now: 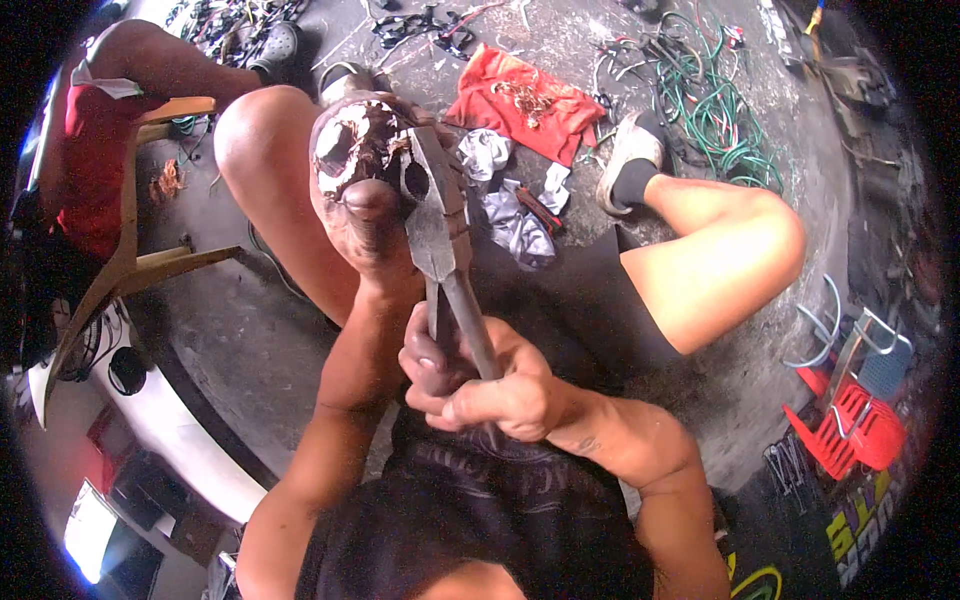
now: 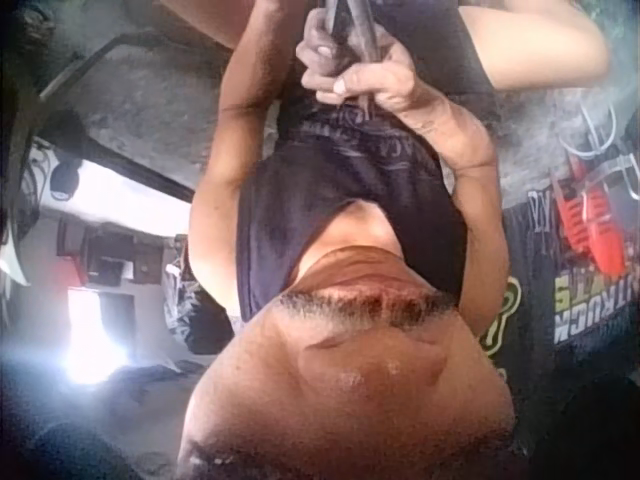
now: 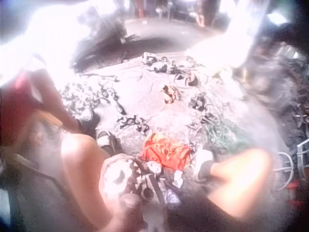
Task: The person is using pliers to pull apart and disassemble copper wire and metal components from an automotive motor part while sitting on the floor of a garage.
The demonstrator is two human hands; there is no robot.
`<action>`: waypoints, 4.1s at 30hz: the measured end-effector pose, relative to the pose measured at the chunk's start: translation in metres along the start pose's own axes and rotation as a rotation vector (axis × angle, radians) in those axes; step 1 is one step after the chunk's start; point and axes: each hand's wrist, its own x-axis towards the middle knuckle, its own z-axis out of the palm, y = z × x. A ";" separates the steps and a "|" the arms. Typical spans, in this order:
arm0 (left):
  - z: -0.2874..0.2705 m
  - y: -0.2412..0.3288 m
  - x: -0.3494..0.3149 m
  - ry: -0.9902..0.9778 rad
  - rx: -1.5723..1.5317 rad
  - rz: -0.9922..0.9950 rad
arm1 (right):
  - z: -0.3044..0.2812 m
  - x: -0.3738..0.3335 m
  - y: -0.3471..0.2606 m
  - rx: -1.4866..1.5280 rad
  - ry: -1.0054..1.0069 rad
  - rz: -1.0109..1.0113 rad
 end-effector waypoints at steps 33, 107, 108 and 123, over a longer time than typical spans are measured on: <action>-0.013 0.009 0.021 -0.066 0.727 0.564 | -0.019 -0.026 -0.034 -1.249 0.438 -0.530; -0.020 0.008 0.004 -0.147 0.729 0.329 | -0.014 -0.013 -0.046 -1.588 0.595 -0.293; -0.020 0.008 0.004 -0.147 0.733 0.330 | -0.018 -0.008 -0.041 -1.596 0.614 -0.463; 0.009 0.005 0.005 0.019 0.374 0.338 | -0.035 0.012 -0.006 -0.379 0.155 -0.217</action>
